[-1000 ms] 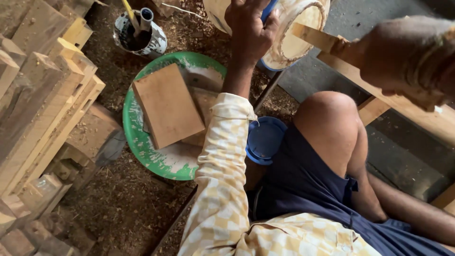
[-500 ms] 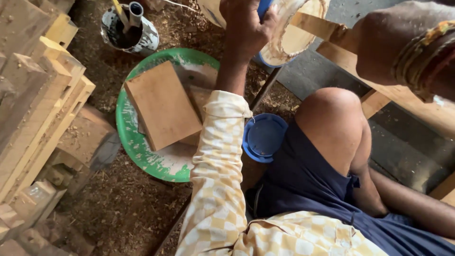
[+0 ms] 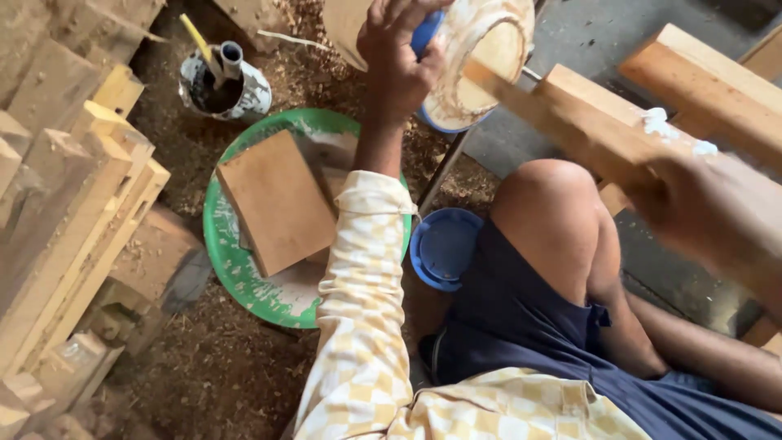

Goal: Applying wood glue to wooden planks and spreading it with an applicator stick while assembling a wooden structure.

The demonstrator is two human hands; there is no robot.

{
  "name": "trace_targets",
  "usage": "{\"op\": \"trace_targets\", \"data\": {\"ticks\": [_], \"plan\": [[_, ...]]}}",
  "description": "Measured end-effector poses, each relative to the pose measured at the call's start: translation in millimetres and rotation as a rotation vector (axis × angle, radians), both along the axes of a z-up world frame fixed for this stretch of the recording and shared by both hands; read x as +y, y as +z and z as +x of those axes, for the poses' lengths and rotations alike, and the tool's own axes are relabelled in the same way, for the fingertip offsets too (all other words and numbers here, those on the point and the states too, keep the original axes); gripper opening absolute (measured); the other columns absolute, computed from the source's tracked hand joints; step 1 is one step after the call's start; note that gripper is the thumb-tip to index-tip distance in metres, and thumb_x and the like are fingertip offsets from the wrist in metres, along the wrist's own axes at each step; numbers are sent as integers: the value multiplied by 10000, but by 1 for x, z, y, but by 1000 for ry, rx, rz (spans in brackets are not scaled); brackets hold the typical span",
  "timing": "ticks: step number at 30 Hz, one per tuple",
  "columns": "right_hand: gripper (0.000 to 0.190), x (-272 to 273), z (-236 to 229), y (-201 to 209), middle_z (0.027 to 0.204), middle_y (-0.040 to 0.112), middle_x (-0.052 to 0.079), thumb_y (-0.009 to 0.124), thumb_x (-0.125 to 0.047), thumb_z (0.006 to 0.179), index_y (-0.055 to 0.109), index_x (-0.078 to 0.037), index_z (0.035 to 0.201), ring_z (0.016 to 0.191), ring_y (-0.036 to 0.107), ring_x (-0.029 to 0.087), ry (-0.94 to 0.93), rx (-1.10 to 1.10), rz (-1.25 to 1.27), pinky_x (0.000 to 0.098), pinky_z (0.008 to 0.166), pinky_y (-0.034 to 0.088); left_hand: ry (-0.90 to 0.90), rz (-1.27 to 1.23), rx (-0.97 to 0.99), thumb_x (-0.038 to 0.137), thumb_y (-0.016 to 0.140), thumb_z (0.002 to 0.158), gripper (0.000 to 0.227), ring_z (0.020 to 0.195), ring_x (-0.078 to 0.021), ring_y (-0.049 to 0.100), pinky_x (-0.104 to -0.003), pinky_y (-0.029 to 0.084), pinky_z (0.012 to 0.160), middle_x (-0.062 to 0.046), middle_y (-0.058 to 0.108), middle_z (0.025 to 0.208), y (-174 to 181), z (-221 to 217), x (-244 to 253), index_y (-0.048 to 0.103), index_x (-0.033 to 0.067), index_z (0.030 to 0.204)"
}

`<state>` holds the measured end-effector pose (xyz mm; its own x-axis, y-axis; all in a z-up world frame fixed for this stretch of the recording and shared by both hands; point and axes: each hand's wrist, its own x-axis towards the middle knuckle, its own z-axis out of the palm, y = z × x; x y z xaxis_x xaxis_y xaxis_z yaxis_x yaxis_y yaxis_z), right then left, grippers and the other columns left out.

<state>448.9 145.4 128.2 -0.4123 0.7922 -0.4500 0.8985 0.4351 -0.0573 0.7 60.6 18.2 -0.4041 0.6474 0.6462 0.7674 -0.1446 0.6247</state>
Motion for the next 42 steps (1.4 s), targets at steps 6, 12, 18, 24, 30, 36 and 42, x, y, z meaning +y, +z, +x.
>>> {"op": "trace_targets", "data": {"ticks": [6, 12, 18, 24, 30, 36, 42], "plan": [[436, -99, 119, -60, 954, 718, 106, 791, -80, 884, 710, -55, 1312, 696, 606, 194, -342, 524, -237, 354, 581, 512, -86, 51, 22, 368, 604, 932, 382, 1348, -292, 626, -518, 422, 1211, -21, 746, 1308, -14, -2, 15, 758, 188, 1232], [366, -142, 183, -96, 918, 685, 64, 707, -43, 875, 620, 7, 1227, 795, 599, 95, -431, 837, -287, 287, 643, 519, -341, 10, -252, 137, 646, 938, 367, 1458, -324, 466, -448, 392, 1250, -166, 511, 1549, -13, -5, 8, 679, 71, 1297], [327, -145, 185, -98, 1037, 738, 41, 563, -29, 976, 498, -20, 1297, 711, 646, 118, -650, 846, -371, 296, 563, 546, -220, -165, -205, 23, 483, 901, 479, 1540, -328, 531, -451, 429, 1338, -185, 569, 1588, 1, -1, -4, 719, 42, 1317], [891, -130, 202, -87, 986, 718, 114, 529, 112, 840, 362, -216, 1652, 727, 601, 122, -695, 763, -156, 283, 649, 531, -10, -351, -32, 103, 544, 975, 458, 1457, -416, 444, -475, 403, 1212, -267, 480, 1545, 26, 33, 7, 601, -5, 1416], [749, -139, 177, -110, 995, 731, 127, 542, 75, 932, 396, -176, 1623, 847, 695, 173, -498, 878, -65, 311, 744, 547, 83, -337, 113, 184, 588, 1017, 437, 1446, -410, 468, -507, 329, 1237, -224, 546, 1532, 18, 31, 8, 612, 13, 1418], [660, -116, 92, -113, 1053, 701, 147, 605, -31, 951, 492, -277, 1553, 816, 689, 377, -178, 622, 237, 478, 680, 550, 121, -342, 158, 235, 611, 989, 432, 1425, -383, 497, -519, 349, 1226, -165, 574, 1509, 4, 23, 12, 621, 60, 1383], [730, -120, 79, -147, 1044, 656, 114, 606, -44, 910, 497, -374, 1553, 738, 672, 321, -55, 370, 439, 461, 584, 550, 157, -335, 245, 248, 658, 982, 411, 1373, -420, 451, -539, 391, 1153, -170, 556, 1497, 5, 26, 11, 609, 86, 1357]]}}
